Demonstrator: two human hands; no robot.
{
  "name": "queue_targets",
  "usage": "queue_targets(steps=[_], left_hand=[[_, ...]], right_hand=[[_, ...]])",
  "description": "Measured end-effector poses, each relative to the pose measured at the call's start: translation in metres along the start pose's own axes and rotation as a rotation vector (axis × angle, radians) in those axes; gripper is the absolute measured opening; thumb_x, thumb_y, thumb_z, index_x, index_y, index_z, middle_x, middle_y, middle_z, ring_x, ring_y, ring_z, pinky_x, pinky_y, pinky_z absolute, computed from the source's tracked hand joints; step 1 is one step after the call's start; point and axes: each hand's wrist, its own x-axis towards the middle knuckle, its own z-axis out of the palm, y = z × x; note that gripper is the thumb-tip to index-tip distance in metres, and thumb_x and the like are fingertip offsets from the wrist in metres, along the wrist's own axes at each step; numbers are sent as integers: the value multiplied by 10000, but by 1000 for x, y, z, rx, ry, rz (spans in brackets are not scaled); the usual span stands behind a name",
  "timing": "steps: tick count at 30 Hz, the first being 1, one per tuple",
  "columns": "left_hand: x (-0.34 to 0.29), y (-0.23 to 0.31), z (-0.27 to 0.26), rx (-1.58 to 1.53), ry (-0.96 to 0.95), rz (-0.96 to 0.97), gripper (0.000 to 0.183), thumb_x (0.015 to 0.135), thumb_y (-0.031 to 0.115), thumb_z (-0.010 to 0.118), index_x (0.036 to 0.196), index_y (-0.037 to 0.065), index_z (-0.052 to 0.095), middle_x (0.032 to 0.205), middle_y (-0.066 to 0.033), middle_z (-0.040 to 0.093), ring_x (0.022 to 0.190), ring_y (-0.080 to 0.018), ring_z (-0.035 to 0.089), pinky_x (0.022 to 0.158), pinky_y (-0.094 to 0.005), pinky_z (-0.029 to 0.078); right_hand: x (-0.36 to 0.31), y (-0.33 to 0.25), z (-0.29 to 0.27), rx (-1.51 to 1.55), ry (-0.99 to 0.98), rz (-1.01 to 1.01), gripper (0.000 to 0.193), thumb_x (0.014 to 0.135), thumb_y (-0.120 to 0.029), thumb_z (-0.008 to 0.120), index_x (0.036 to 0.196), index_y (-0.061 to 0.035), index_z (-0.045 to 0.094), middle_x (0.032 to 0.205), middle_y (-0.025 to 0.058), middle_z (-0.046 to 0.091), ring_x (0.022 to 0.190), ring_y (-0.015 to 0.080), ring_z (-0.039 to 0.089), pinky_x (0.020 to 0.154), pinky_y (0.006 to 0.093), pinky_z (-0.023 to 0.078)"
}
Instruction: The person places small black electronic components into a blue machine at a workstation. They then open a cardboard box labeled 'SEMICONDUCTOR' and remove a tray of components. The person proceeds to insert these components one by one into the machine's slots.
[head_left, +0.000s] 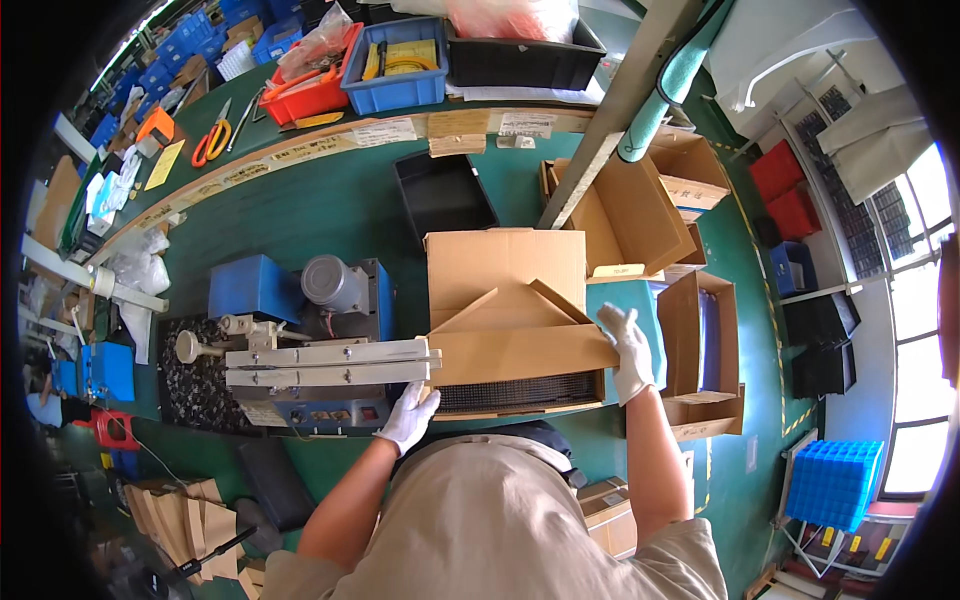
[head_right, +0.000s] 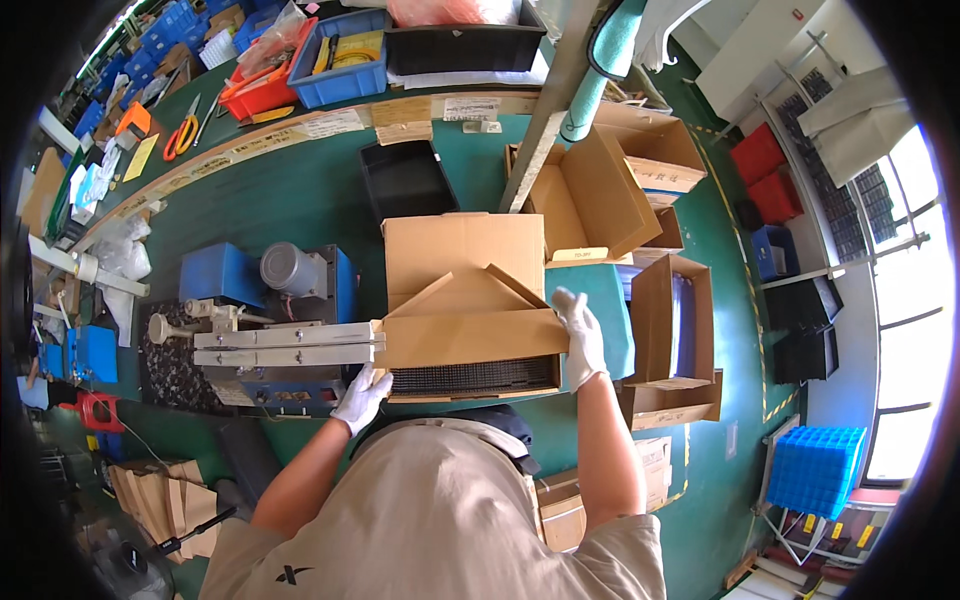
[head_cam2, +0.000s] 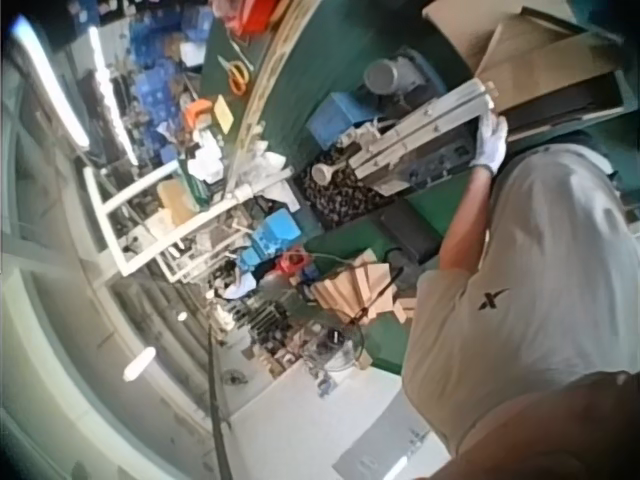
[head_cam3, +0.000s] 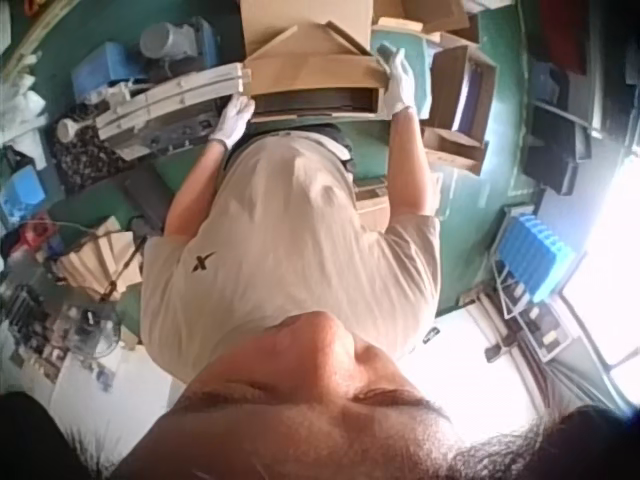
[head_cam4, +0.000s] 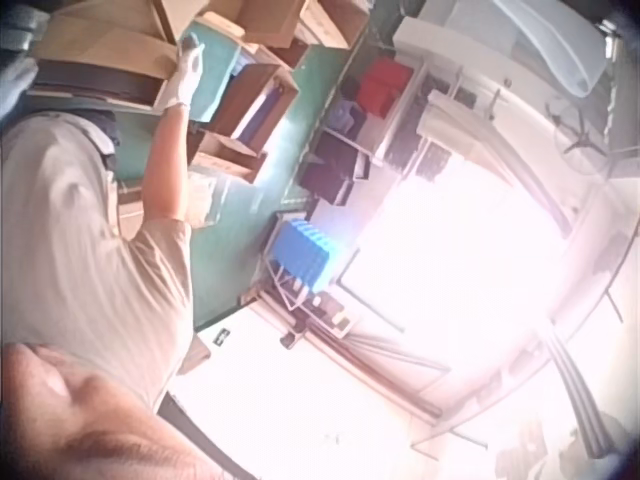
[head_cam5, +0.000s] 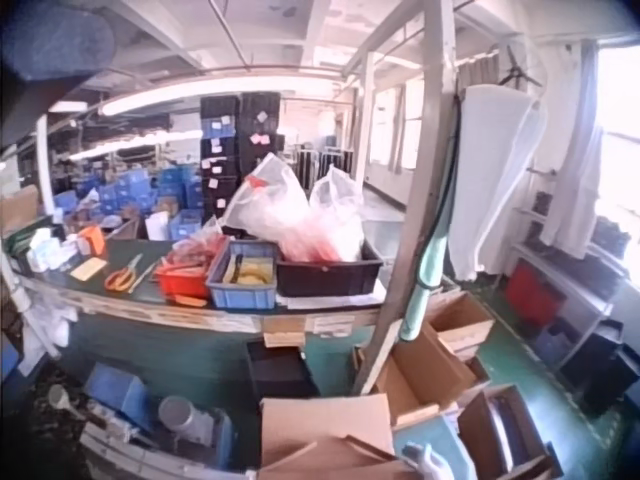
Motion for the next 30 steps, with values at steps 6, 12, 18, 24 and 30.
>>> queue_targets(steps=[6,12,18,24,30], left_hand=[[9,-14,-9,907,98,428,630,994,156,581,1523,-38,300,1514,-264,390,1408,-325,386,1160,-388,305],[21,32,21,1270,144,64,648,999,276,501,1535,-11,276,1435,-375,398,1307,-452,464,1109,-455,379],[44,27,31,1383,450,644,702,924,204,551,1555,49,286,1556,-337,273,1364,-527,378,1138,-590,306],[70,22,29,1552,505,739,700,934,276,579,1539,34,325,1601,-270,242,1394,-506,349,1160,-569,299],[91,20,34,1489,550,606,722,975,366,547,1539,-6,296,1618,-236,225,1395,-483,357,1136,-551,349]], right_hand=[[46,-29,43,392,348,-361,410,1031,-329,570,1203,42,605,1230,157,627,1118,228,610,1031,360,455],[70,-18,60,-518,562,-1003,202,994,-133,551,1115,11,625,1099,157,634,1022,281,605,943,384,474],[90,-26,65,-780,452,-484,404,1034,-399,495,1055,-17,624,1054,185,633,1012,384,603,909,442,485],[132,-16,70,-990,627,-730,475,989,-416,563,1233,-8,560,1247,214,582,1140,390,565,954,474,470],[72,-41,88,-1054,565,-1081,521,852,-202,743,1294,-6,547,1328,212,546,1242,397,511,1023,529,407]])
